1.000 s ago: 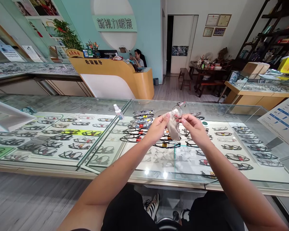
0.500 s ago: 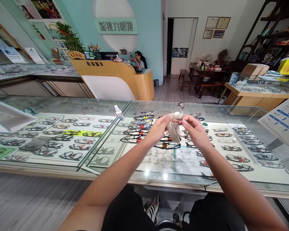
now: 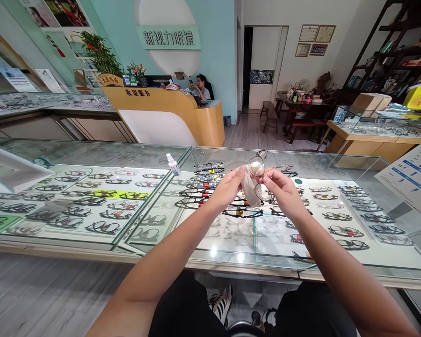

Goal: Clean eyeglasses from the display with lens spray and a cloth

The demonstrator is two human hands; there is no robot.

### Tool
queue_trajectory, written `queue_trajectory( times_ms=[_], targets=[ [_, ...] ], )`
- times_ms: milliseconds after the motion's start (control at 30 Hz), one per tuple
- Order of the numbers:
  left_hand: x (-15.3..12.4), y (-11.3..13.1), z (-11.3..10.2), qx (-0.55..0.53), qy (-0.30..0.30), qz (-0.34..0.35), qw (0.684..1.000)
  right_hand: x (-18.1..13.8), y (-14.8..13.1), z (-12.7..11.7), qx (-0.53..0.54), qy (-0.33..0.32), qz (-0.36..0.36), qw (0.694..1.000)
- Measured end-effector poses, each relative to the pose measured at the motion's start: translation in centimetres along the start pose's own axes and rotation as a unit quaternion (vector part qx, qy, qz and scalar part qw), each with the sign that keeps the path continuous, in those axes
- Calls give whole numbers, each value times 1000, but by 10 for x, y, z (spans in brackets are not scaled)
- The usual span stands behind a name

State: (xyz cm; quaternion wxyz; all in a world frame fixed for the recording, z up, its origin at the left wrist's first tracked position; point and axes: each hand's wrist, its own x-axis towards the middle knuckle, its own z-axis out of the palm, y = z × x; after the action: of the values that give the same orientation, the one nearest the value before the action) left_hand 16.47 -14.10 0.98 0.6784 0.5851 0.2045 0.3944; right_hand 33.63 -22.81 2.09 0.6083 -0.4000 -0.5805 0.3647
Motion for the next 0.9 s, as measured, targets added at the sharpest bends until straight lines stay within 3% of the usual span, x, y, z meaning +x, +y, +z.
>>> queue_trajectory(
  times_ms=[200,433,600,900],
  targets=[
    [-2,-1,1,14,7,-3,1000,-2,0,0,7,-45,-16,999],
    [2,-3,0,-80,32,-10,996,-1,5,1,-23,-24,-32,999],
    [2,4,3,-149,17,-24,988,0,6,0,-11,-42,-32,999],
    [2,14,1,-211,44,-51,975,-3,8,2,-60,-63,-39,995]
  ],
)
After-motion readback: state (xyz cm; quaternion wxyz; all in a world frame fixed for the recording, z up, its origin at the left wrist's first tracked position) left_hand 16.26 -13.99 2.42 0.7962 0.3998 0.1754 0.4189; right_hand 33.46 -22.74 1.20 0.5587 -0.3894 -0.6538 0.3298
